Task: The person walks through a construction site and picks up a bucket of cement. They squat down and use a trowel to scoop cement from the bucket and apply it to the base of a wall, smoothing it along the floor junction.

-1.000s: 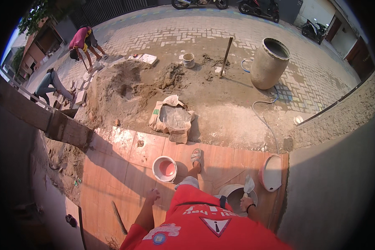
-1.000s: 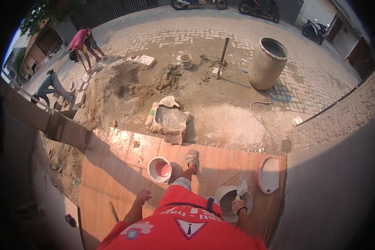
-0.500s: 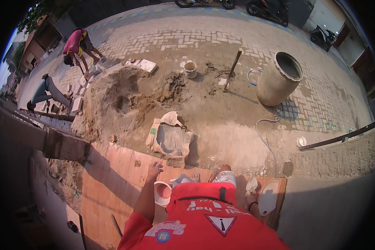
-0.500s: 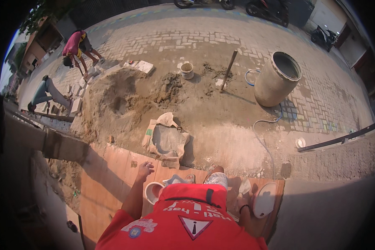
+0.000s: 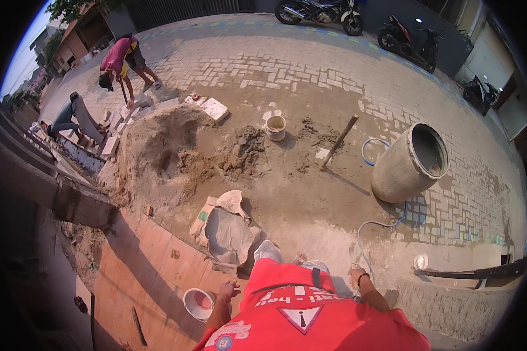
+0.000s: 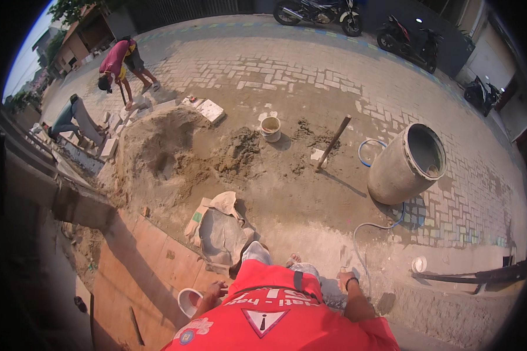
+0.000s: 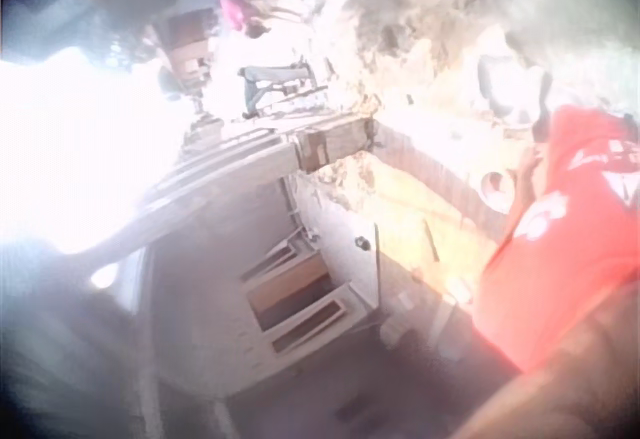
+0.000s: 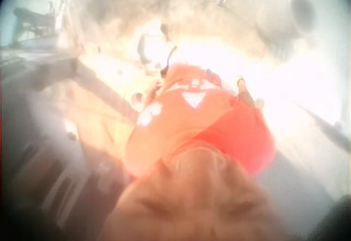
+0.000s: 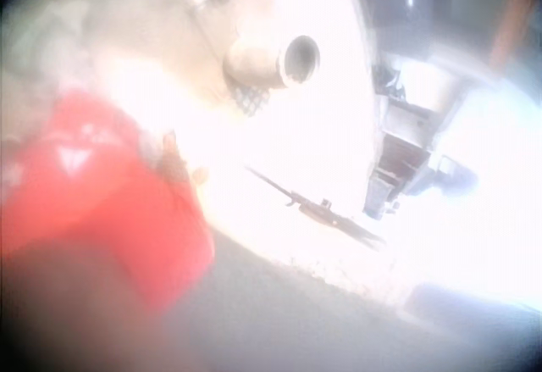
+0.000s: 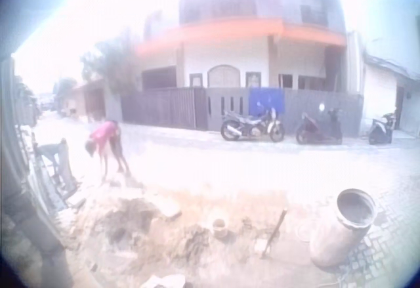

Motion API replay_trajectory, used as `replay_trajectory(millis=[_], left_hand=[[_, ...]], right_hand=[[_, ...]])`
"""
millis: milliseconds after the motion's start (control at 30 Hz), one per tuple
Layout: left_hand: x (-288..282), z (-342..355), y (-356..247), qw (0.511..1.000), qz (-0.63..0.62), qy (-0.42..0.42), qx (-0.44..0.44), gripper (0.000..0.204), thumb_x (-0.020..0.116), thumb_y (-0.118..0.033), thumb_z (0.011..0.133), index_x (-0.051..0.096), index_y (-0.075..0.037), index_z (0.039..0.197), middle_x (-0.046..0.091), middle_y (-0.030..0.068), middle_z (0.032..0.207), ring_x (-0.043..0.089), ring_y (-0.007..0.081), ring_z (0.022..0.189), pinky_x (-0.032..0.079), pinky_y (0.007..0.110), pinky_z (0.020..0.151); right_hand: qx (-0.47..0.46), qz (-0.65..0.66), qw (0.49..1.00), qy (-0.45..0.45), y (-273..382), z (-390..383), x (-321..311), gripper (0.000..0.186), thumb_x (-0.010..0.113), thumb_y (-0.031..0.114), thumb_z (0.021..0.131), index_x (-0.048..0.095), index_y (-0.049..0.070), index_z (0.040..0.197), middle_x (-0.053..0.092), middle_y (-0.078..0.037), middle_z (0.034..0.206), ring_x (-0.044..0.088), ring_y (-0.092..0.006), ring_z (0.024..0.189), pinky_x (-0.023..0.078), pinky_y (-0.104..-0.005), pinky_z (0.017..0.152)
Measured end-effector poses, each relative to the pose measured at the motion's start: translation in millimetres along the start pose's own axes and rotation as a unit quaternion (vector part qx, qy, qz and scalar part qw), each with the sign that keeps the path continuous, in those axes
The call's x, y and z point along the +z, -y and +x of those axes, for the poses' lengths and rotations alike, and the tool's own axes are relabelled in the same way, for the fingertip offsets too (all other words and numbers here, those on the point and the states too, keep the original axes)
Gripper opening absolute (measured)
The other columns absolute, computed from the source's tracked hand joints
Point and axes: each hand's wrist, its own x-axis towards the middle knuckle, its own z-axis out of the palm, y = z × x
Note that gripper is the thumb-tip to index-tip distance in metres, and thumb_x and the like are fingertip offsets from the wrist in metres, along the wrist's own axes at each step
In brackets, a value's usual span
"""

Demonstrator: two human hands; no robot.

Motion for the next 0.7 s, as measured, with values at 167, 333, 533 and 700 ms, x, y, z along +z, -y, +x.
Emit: replay_trajectory(millis=[167, 333, 533, 700], left_hand=[[51.0, 14.7, -38.0, 0.997, -0.066, -0.003, 0.033, 0.023, 0.052, -0.024, 0.095, 0.057, -0.005, 0.104, 0.063, 0.0068, 0.086, 0.066, 0.0217, 0.065, 0.043, 0.028, 0.045], [58.4, 83.0, -86.8, 0.997, -0.069, -0.015, -0.018, 0.021, 0.05, -0.022, 0.094, 0.056, -0.005, 0.104, 0.061, 0.0076, 0.085, 0.064, 0.0212, 0.063, 0.044, 0.028, 0.044], [91.4, 171.3, -240.9, 0.99, -0.099, -0.094, -0.041, 0.025, 0.05, -0.02, 0.093, 0.054, -0.003, 0.11, 0.061, 0.0094, 0.085, 0.062, 0.0222, 0.066, 0.044, 0.033, 0.048], [130.5, 205.8, -455.0, 0.978, -0.05, -0.038, 0.199, 0.021, 0.055, -0.019, 0.092, 0.062, 0.001, 0.091, 0.064, 0.0087, 0.085, 0.061, 0.0179, 0.069, 0.047, 0.032, 0.059]], right_hand=[[-0.088, -0.017, 0.996, -0.024, 152.5, 53.7, -67.5, 0.016, 0.061, 0.013, 0.077, 0.06, -0.003, 0.08, 0.059, -0.013, 0.061, 0.058, -0.0242, 0.047, 0.048, -0.0395, 0.043], [-0.145, 0.039, 0.989, -0.011, 270.0, 90.4, -49.6, 0.017, 0.06, 0.013, 0.076, 0.058, -0.003, 0.082, 0.058, -0.011, 0.061, 0.057, -0.0219, 0.046, 0.049, -0.0369, 0.044], [-0.119, 0.061, 0.99, 0.036, 351.2, 115.1, 6.9, 0.019, 0.06, 0.014, 0.077, 0.056, -0.001, 0.088, 0.058, -0.01, 0.066, 0.058, -0.0211, 0.049, 0.049, -0.0379, 0.044], [-0.082, -0.054, 0.992, 0.082, 421.0, 151.7, 20.7, 0.018, 0.059, 0.016, 0.079, 0.056, 0.0, 0.088, 0.058, -0.011, 0.066, 0.058, -0.0229, 0.049, 0.049, -0.0388, 0.044]])
